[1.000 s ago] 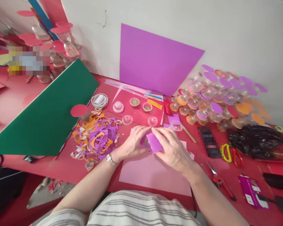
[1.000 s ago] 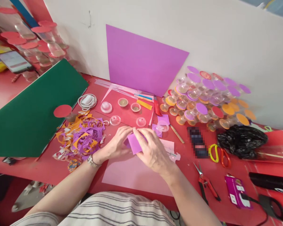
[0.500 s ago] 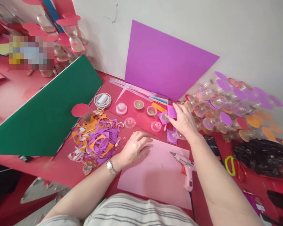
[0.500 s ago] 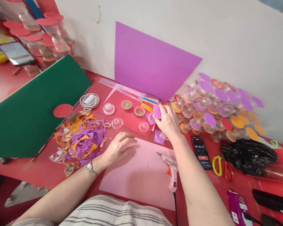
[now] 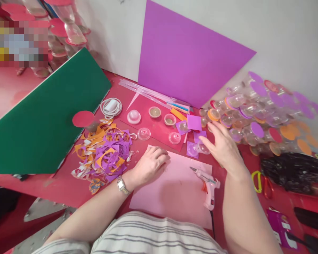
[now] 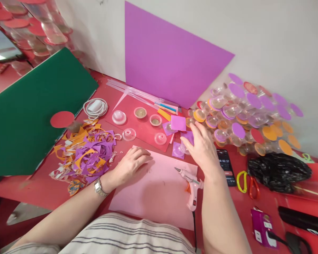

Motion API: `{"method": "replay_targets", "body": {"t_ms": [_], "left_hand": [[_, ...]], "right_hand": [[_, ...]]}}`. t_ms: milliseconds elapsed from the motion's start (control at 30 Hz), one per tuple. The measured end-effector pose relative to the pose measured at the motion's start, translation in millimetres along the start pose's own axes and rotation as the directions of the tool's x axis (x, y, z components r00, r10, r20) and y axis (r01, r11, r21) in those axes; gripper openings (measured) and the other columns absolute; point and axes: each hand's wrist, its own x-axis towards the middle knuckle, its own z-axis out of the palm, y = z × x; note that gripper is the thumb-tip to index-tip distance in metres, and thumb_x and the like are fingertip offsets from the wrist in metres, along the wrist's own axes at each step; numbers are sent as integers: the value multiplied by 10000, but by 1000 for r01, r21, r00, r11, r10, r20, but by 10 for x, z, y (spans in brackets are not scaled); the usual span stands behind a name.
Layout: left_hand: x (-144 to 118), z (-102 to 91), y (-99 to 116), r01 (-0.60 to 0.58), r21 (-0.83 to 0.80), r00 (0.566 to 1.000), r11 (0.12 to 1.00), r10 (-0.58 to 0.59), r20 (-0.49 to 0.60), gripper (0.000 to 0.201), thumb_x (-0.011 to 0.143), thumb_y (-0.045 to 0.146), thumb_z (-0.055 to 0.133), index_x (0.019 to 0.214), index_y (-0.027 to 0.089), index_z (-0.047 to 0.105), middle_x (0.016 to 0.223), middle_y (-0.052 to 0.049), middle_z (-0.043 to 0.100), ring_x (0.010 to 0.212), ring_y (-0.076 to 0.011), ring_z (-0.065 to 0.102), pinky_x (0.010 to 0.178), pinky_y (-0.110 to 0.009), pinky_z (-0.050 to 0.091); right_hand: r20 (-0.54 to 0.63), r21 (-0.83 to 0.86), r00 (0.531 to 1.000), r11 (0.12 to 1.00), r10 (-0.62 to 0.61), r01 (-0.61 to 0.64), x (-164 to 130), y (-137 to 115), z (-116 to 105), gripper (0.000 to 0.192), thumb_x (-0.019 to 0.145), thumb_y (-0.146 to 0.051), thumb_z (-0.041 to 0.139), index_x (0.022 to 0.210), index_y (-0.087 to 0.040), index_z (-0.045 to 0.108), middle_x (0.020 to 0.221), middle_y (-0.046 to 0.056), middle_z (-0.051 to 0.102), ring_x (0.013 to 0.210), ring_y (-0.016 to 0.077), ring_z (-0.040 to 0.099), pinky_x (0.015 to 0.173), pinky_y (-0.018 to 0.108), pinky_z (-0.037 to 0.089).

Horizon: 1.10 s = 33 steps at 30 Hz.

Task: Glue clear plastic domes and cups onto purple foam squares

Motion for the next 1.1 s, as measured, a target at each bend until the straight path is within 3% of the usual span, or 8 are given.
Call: {"method": "replay_targets", "body": {"t_ms": [167,333,500,600,667,800,967,1100], "left_hand": [[17,31,5,-22,-13,1000,1000,22,6,177,999,237,470,1020,180,636,1025,-76,696,946,-184,610,884,-349,449],[17,43,-31,45,-35,997,998,-43,66,160,942,208,561,1085,173,623,1086,-91,686,978,-214,617,903,-375,474],[21,-10,-2,98,-142,994,985,-89,68,710,770,451,786,1347,174,478,1344,-180,553,1233,-314,536,1029,-481,458],[18,-6,48,121,-155,985,980,-100,140,823,706,477,827,1372,181,445,1427,-210,474,1244,-355,544,1004,-531,480],[9,10,83,152,-205,968,967,-104,227,704,754,387,794,1342,184,466,1448,-202,455,1155,-316,617,925,-471,541],[-12,37,128,170,-279,945,945,-76,318,364,830,203,649,1181,156,567,1316,-149,561,966,-211,691,825,-333,570],[-15,42,143,155,-175,939,972,-90,333,328,795,153,634,1118,149,582,1236,-115,587,886,-190,687,752,-283,555],[5,36,149,160,-93,914,983,-112,389,163,827,135,596,988,156,607,1145,-81,624,809,-157,680,676,-238,517]], "right_hand": [[20,-48,999,998,40,-39,-399,-25,116,667,895,-571,522,1421,-164,475,1333,202,550,1234,374,538,995,545,481],[-88,5,995,998,55,-55,-449,-292,172,457,903,-416,514,1280,-160,545,1052,157,604,1005,322,616,865,497,537],[-90,265,996,964,4,20,-671,-769,145,360,845,-380,605,1145,-212,497,990,105,594,867,257,639,760,416,574],[-41,405,999,914,31,-11,-871,-975,222,342,849,-398,604,1104,-233,446,936,73,600,768,226,645,672,382,580],[-47,441,997,897,56,-30,-976,-1042,275,329,854,-420,597,1081,-250,430,907,55,607,742,219,645,645,371,578],[-15,454,999,891,32,-21,-1085,-1075,327,341,865,-407,584,1124,-253,424,984,74,625,807,225,660,682,373,578],[8,444,1000,896,-2,-2,-1112,-1127,361,322,849,-413,630,1064,-254,451,944,62,613,814,230,650,680,364,568],[-13,454,999,890,-35,37,-1121,-1185,391,239,855,-333,589,1035,-256,453,879,33,585,716,198,608,639,341,547]]}}
